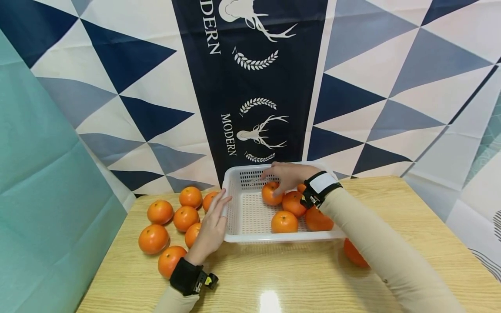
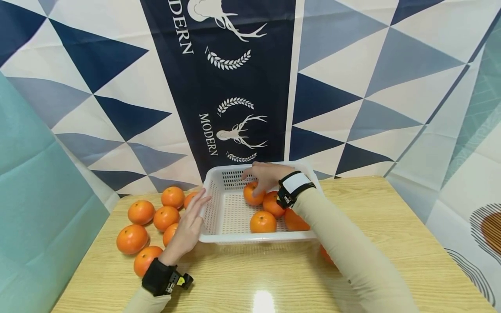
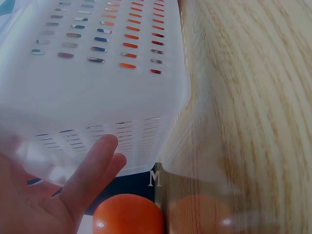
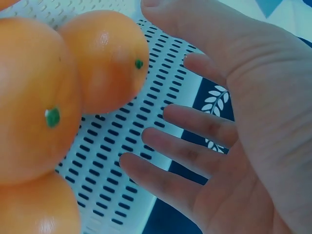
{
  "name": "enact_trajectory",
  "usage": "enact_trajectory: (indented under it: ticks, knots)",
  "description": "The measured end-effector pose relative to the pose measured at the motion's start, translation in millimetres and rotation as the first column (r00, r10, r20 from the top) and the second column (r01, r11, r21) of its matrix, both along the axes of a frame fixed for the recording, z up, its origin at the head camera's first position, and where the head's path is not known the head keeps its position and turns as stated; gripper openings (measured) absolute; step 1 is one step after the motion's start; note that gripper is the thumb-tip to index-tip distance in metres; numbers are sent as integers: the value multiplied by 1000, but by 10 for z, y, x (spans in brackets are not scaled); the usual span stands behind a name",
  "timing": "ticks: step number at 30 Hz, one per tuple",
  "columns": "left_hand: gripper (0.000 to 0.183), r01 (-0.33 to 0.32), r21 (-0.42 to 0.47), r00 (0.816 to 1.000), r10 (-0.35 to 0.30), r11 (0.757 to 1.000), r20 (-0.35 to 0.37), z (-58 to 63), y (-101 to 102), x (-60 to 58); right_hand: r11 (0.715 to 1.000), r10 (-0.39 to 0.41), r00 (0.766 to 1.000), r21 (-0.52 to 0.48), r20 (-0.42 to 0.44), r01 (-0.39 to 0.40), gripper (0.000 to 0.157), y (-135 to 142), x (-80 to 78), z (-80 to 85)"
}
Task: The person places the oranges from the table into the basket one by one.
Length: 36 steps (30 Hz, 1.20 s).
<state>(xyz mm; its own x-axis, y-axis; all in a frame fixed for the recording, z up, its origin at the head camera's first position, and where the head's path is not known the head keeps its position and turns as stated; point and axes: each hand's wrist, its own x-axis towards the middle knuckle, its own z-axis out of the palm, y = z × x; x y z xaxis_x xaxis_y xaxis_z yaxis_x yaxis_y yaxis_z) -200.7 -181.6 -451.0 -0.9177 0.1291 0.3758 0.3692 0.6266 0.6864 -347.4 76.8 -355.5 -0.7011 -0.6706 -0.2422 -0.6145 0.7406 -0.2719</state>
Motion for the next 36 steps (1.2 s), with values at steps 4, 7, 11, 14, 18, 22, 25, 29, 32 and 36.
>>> enact_trajectory:
  ticks: [4,7,11,14,18,22,25,29,32,36]
  knots:
    - [51,2,3,1000,-2,1000,-4,-11,4,2,1000,18,1000,0,-20,-18,63,86,23,31]
    - [51,3,5,1000,-3,1000,-3,-20,0,-2,1000,22,999,1,-33,-22,62,156,58,71]
    - [51,-1,-1,1000,1,1000,0,-22,-3,-2,1000,5,999,11,-35,-5,61,255,116,118]
    - [50,-7,-7,1000,7,1000,-8,-28,-5,-7,1000,9,999,16,-49,-8,59,329,162,154]
    - [49,-9,-7,1000,9,1000,-13,-29,-4,-13,1000,26,996,20,-84,-24,57,427,237,219]
    - [50,-3,1,1000,3,1000,0,-26,-5,-9,999,41,994,39,-103,-37,56,522,319,284]
    - [50,-1,7,1000,1,1000,-1,-29,-10,-9,997,46,993,69,-112,-39,57,586,375,322]
    - [49,-3,7,1000,3,1000,-12,-30,-10,-10,993,74,986,97,-152,-60,62,681,458,369]
    - [48,-3,5,1000,3,1000,-13,-24,-5,-6,992,101,976,91,-193,-85,63,766,524,410]
    - [48,-5,6,1000,5,1000,-12,-21,-2,0,993,106,969,75,-224,-91,60,881,597,454]
